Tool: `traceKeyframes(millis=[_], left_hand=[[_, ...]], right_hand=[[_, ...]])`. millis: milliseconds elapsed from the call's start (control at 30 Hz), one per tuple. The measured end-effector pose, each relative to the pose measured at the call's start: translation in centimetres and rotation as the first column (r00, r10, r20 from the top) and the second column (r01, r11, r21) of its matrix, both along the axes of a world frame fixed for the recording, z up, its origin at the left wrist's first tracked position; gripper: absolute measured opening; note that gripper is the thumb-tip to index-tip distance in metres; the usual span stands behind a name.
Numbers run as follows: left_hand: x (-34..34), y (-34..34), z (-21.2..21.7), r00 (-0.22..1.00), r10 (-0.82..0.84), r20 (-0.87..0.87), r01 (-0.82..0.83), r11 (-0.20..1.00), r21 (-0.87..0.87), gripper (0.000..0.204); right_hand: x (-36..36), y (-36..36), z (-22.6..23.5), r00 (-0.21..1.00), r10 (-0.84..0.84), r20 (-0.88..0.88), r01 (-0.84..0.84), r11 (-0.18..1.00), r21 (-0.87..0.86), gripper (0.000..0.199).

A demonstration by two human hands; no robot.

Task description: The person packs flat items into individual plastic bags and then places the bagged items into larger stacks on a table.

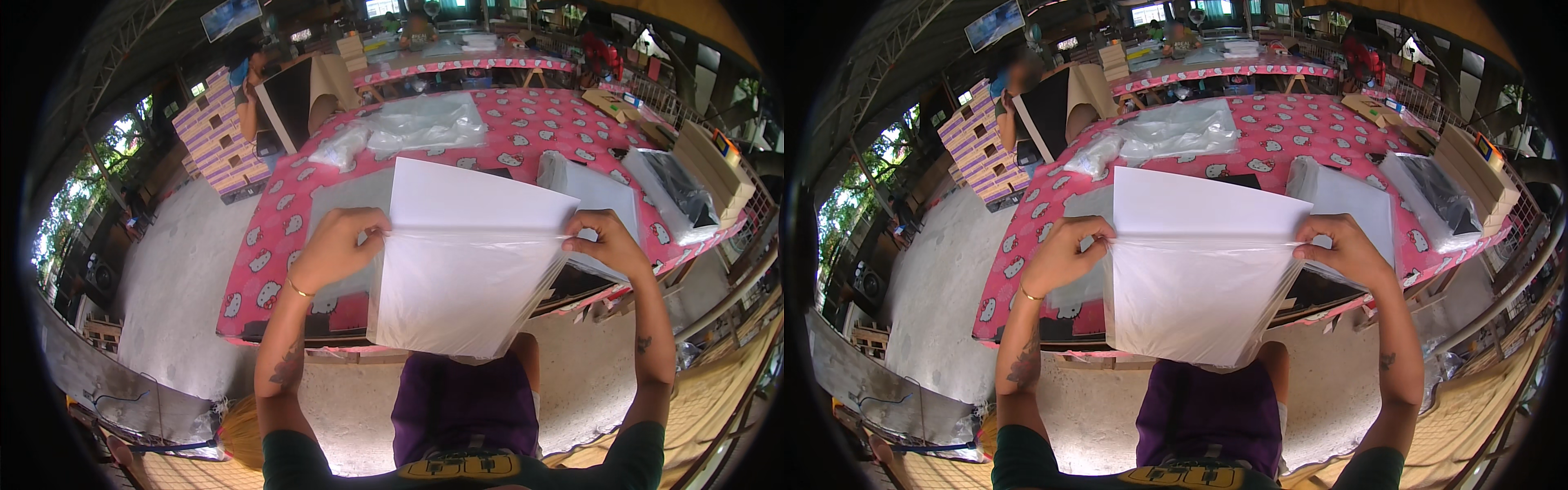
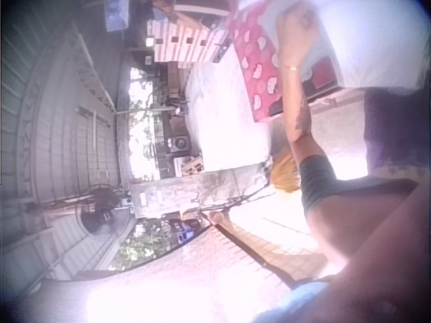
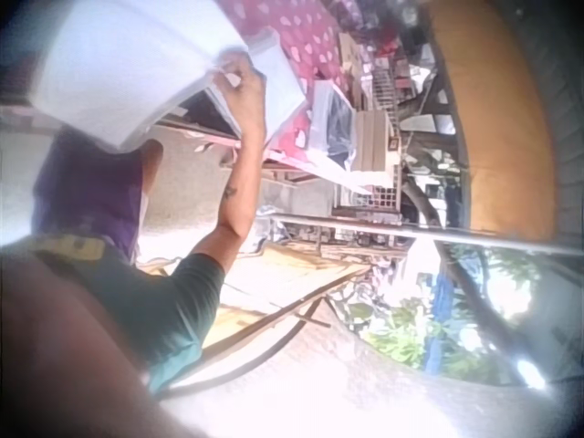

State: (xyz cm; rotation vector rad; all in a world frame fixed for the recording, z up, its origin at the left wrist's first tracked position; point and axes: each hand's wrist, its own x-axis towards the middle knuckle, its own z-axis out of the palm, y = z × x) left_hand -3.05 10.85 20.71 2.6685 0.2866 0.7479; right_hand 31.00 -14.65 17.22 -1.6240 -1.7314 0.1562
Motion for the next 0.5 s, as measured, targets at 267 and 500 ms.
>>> traceKeyframes(millis=[267, 500], left_hand=[[-0.7, -0.6, -0.1, 0.998, -0.012, 0.055, 0.012, 1.000, -0.008, 0.014], [-1.4, -0.2, -0.9, 0.996, 0.044, 0.078, -0.036, 0.994, -0.106, 0.013]], right_hand=[[-2.6, 0.2, 0.7, 0.983, -0.162, -0.084, 0.167, 0.985, 0.053, 0.065], [-4.3, -0.5, 1.1, 0.993, -0.100, 0.056, 0.099, 0.995, 0.020, 0.044]])
